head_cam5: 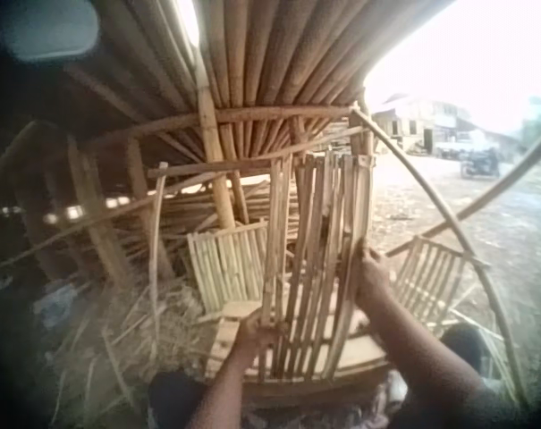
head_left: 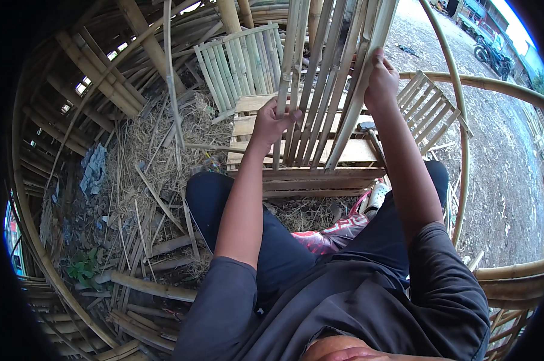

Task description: The person hammers bamboo slats onto a wooden frame using a hammer. They position the slats by hand and drive nails into the wood, then lift a completed section of the bamboo structure.

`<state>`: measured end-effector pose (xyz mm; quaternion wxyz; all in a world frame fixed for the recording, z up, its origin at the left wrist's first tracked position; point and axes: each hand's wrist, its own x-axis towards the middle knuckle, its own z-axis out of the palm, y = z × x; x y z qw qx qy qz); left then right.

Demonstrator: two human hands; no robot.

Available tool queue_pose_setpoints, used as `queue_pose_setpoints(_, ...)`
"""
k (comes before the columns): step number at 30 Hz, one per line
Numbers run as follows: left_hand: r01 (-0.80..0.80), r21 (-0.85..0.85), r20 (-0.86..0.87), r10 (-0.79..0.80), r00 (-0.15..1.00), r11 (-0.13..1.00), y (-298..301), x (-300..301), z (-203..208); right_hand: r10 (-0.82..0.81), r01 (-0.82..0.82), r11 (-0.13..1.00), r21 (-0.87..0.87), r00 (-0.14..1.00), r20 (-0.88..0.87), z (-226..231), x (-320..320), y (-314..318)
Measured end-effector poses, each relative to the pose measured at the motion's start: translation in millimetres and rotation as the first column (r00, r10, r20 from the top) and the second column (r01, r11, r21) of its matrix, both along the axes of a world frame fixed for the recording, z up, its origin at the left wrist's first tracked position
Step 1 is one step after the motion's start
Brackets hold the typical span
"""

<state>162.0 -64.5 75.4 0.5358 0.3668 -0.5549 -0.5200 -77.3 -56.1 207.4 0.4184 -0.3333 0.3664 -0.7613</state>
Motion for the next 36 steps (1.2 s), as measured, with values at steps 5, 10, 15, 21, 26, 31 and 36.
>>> queue_pose_setpoints(5, 0.057, -0.004, 0.123, -0.056, 0.991, 0.998, 8.4, -7.1, 12.4, -0.043, 0.041, 0.999, -0.031, 0.998, -0.05, -11.7, -8.4, -19.8)
queue_pose_setpoints(10, 0.018, -0.06, 0.083, -0.013, 0.996, 0.998, 5.7, -6.3, 8.0, 0.123, -0.133, 0.99, -0.036, 0.971, -0.206, -8.6, -10.2, -22.3)
queue_pose_setpoints(15, -0.088, -0.102, 0.036, 0.092, 0.995, 0.991, 2.5, -9.2, 3.5, 0.028, -0.066, 0.996, -0.063, 0.879, -0.477, -10.3, -3.2, -14.6)
queue_pose_setpoints(21, -0.24, -0.166, 0.044, 0.251, 0.967, 0.956, 1.8, -6.1, 10.0, -0.272, 0.401, 0.915, 0.027, 0.668, -0.693, -64.2, 10.4, 33.7)
queue_pose_setpoints(26, -0.257, -0.185, -0.059, 0.25, 0.966, 0.949, -11.2, 3.5, 3.3, 0.457, -0.304, 0.536, 0.787, 0.889, 0.031, -170.6, 22.4, 54.4)
queue_pose_setpoints(31, -0.289, -0.241, -0.104, 0.271, 0.957, 0.927, -13.1, -8.2, 8.5, 0.617, -0.657, 0.447, 0.607, 0.718, 0.322, -243.3, 59.0, 45.4)
queue_pose_setpoints(36, -0.287, -0.205, -0.219, 0.242, 0.945, 0.936, -13.7, -9.7, 13.8, 0.53, -0.583, 0.684, 0.437, 0.81, 0.251, -248.7, 90.4, 36.0)
